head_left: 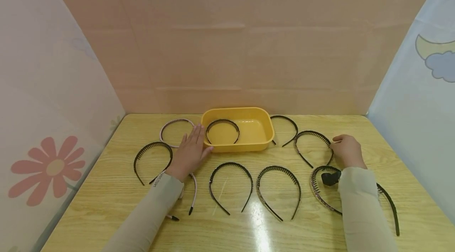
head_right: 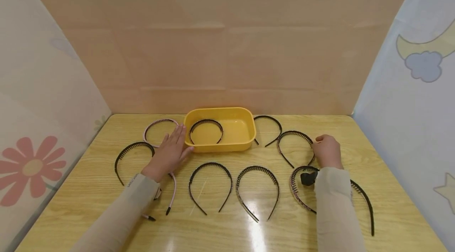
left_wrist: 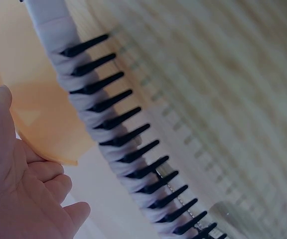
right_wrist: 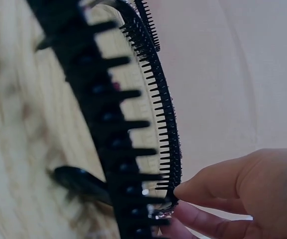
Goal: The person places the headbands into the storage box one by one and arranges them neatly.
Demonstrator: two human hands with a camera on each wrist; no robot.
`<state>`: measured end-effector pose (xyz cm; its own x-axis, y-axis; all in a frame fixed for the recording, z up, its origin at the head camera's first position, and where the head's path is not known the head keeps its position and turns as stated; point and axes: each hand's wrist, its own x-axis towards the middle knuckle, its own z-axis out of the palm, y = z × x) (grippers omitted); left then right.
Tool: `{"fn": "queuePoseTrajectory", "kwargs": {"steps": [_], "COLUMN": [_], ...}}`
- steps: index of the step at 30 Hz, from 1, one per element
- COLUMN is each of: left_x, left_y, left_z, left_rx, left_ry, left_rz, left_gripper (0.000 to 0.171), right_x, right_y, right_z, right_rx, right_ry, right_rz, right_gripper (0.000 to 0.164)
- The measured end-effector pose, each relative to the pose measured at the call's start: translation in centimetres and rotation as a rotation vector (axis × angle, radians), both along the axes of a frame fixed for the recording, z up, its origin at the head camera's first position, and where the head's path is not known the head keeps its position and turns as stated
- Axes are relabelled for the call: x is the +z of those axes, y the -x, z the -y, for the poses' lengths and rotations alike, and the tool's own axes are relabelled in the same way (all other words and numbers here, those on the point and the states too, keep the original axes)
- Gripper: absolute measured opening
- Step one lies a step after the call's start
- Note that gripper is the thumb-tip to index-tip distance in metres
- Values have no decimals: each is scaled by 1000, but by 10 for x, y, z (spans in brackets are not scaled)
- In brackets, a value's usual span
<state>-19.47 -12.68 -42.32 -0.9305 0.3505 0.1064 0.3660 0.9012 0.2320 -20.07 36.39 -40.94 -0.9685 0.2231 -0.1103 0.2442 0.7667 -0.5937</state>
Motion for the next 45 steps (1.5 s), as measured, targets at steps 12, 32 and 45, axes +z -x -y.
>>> {"fn": "queuePoseTrajectory", "kwargs": {"steps": [12,32,45], "left_x": [1,3,3], "left_y": [-1,-1,-1], "left_z": [0,-1,-1], "left_rx": [-4,5,7], "left_ry": [-7,7,5], "left_rz": [7,15,18], "left_gripper": [80,79,79], "right_x": [-3,2,1], "right_y": [1,1,4], "right_z": [-2,6,14], "right_rx": [28,-14,-173], "right_ry": [-21,-29,28], "right_rz": [-36,-233,-384], "right_gripper": [40,34,35]}}
